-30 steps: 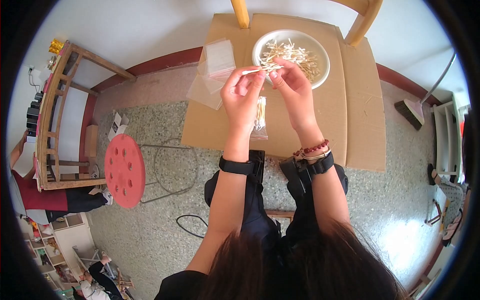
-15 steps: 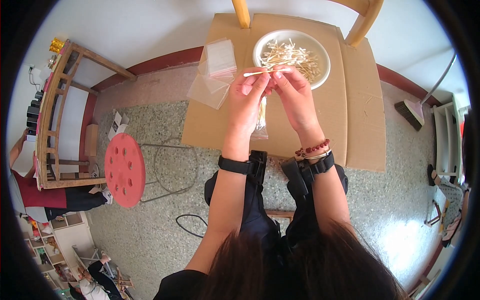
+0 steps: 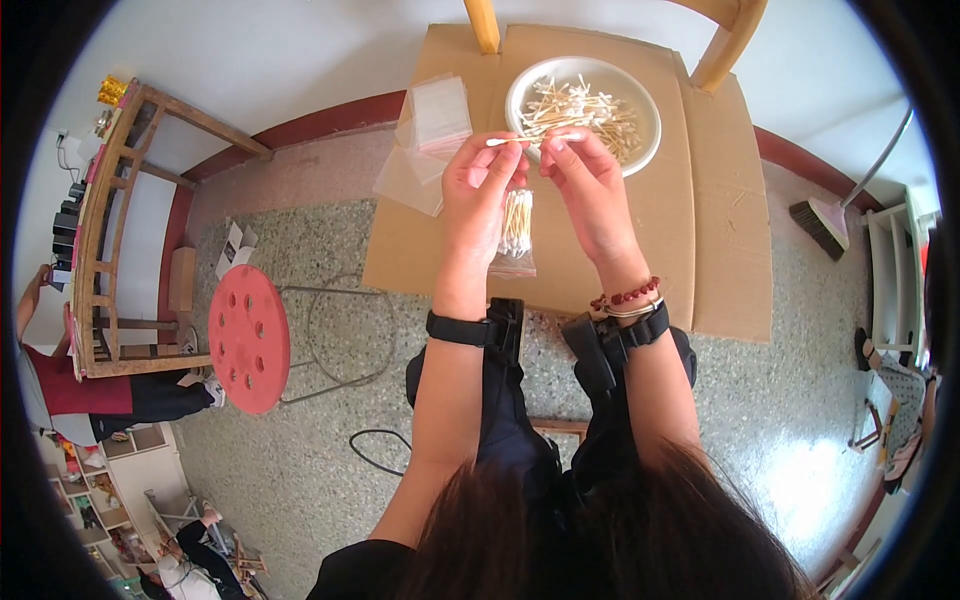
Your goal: Packaging several cotton swabs into small plastic bags.
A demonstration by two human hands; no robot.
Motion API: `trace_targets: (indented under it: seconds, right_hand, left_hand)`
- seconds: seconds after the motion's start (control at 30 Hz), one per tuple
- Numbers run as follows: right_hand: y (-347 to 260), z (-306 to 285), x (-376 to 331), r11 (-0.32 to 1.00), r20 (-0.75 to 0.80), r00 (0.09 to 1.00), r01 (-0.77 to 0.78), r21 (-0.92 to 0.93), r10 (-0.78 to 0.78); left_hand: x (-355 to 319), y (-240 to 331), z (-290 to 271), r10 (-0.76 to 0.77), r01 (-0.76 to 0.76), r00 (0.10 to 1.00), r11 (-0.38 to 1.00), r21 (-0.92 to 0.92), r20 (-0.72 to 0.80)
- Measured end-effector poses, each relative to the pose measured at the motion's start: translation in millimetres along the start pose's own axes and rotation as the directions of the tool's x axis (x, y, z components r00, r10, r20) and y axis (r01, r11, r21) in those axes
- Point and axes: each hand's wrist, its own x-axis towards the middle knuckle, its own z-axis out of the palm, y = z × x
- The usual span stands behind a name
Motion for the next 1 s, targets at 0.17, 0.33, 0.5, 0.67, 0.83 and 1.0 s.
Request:
trace_targets:
  seconds: [0.17,0.33,0.5,0.67,0.83,1.0]
  right_hand:
    - [-8.4,-5.6,3.9,0.997,-0.054,0.998,0.047,0.067,-0.043]
    - [-14.4,-20.4,7.4,0.997,-0.101,0.995,0.004,0.081,0.004]
    - [-14.8,-7.6,6.3,0.999,-0.136,0.991,0.018,0.032,-0.014]
    - [-14.7,-10.3,6.7,0.986,-0.146,0.989,-0.016,-0.164,-0.008]
    - [-21.0,-10.9,5.4,0.920,-0.072,0.997,-0.055,-0.389,0.029]
    - [-30.5,-8.1,-5.3,0.861,0.070,0.994,0.103,-0.499,-0.078]
  left_hand:
    - [-1.2,14.0,-16.5,-0.087,0.059,0.995,0.888,0.456,0.041]
    - [-20.5,15.7,-41.4,-0.392,-0.144,0.851,0.467,0.873,0.350]
    - [-25.5,13.9,-63.0,-0.448,-0.182,0.825,0.369,0.912,0.346]
    - [-22.6,11.4,-62.6,-0.522,-0.070,0.814,0.344,0.936,0.253]
    - [-16.7,15.9,-53.2,-0.318,0.014,0.936,0.466,0.885,0.152]
    - [-12.8,14.2,-43.5,-0.064,-0.050,0.994,0.490,0.870,0.093]
